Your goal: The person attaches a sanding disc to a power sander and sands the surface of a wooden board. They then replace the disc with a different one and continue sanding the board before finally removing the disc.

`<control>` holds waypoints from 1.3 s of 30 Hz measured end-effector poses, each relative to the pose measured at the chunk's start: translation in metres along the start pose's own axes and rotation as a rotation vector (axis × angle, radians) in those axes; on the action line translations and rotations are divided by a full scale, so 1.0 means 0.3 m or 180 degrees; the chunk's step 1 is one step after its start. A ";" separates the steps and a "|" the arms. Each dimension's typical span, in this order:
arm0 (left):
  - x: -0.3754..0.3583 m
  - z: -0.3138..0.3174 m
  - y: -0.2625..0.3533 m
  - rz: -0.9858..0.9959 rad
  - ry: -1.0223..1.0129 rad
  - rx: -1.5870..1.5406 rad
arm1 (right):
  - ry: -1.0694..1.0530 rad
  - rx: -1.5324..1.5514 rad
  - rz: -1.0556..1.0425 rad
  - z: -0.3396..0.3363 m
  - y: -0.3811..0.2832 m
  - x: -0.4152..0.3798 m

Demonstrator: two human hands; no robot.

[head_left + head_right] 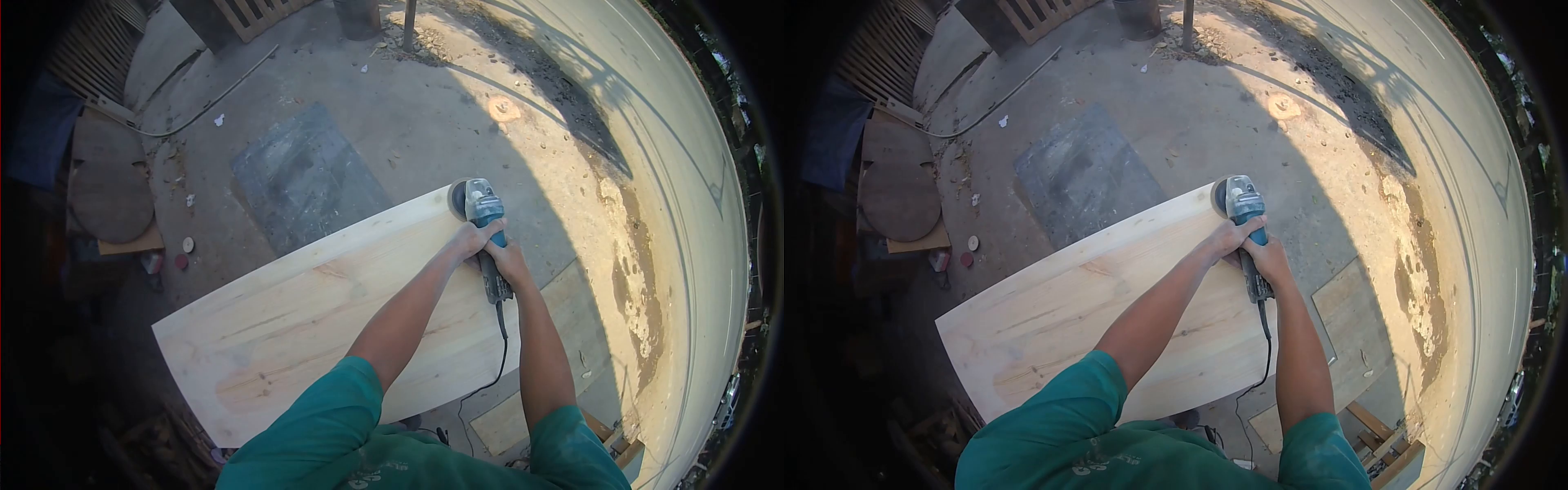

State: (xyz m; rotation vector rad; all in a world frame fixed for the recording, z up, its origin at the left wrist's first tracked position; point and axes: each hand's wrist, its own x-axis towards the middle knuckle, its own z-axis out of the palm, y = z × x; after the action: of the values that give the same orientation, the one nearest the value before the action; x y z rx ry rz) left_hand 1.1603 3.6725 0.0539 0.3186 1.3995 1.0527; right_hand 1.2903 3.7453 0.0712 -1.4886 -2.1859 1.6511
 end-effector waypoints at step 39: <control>-0.616 0.266 -0.620 -0.0146 0.0130 -0.0145 | -0.0174 -0.0910 0.0604 0.205 0.339 -0.795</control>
State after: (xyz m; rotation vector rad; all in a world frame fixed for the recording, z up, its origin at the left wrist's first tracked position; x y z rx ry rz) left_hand 1.3391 3.4648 0.0525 0.2319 1.4107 1.0570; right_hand 1.4547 3.5360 0.0840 -1.7910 -2.4659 1.4910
